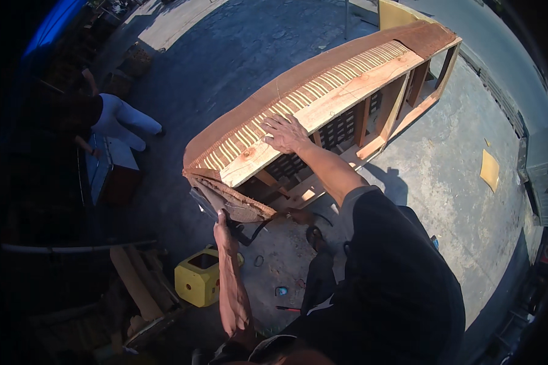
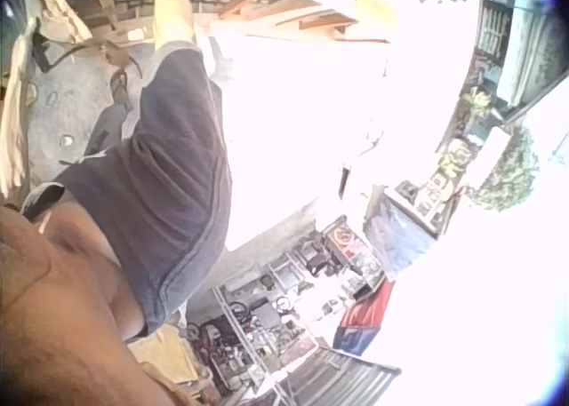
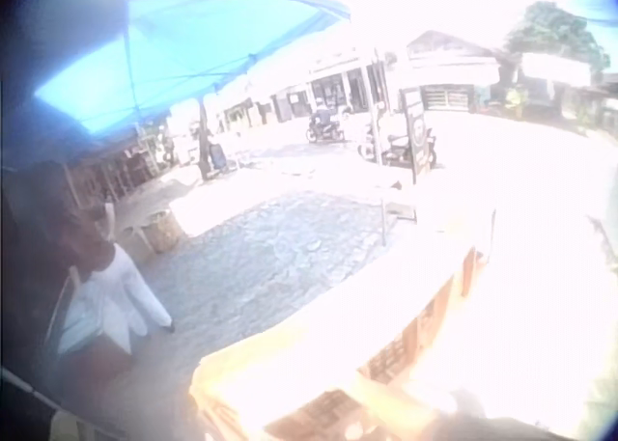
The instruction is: The person is repairing a wooden chair frame by attaching a black strap to the side. They use a pneumatic nail gun to secure the strap and a tape measure to check dimensions. A woman assists by holding the chair steady during the process.
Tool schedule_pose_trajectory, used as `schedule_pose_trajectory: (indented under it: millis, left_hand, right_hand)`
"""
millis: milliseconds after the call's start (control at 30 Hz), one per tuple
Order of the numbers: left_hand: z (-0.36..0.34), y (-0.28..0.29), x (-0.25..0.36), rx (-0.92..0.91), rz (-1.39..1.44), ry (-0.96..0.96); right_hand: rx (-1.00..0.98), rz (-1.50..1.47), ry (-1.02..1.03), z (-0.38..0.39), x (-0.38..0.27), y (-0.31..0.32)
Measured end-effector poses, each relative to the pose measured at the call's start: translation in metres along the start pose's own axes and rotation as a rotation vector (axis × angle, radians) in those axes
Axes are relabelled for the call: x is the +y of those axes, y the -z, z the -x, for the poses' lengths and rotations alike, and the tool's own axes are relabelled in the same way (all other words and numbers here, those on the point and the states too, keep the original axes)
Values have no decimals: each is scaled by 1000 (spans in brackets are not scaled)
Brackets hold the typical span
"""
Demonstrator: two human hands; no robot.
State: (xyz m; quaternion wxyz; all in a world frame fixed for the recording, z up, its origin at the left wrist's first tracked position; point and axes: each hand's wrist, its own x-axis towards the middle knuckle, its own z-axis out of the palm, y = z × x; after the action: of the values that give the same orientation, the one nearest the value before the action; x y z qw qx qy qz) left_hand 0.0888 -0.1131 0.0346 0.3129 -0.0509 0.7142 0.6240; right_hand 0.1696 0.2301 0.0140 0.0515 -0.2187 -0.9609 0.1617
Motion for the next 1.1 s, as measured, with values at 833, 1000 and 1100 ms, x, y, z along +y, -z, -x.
schedule_pose_trajectory:
  millis: [833,1000,1100]
  left_hand:
    - [40,-161,-50,-113,1169,-173]
    - [41,-110,-113,-275,1124,-244]
    - [54,-153,-53,-25,753,-56]
  right_hand:
    - [-587,-964,383,43,36,-6]
    - [-1026,-774,233,75,22,62]
    - [-739,-896,187,65,88,62]
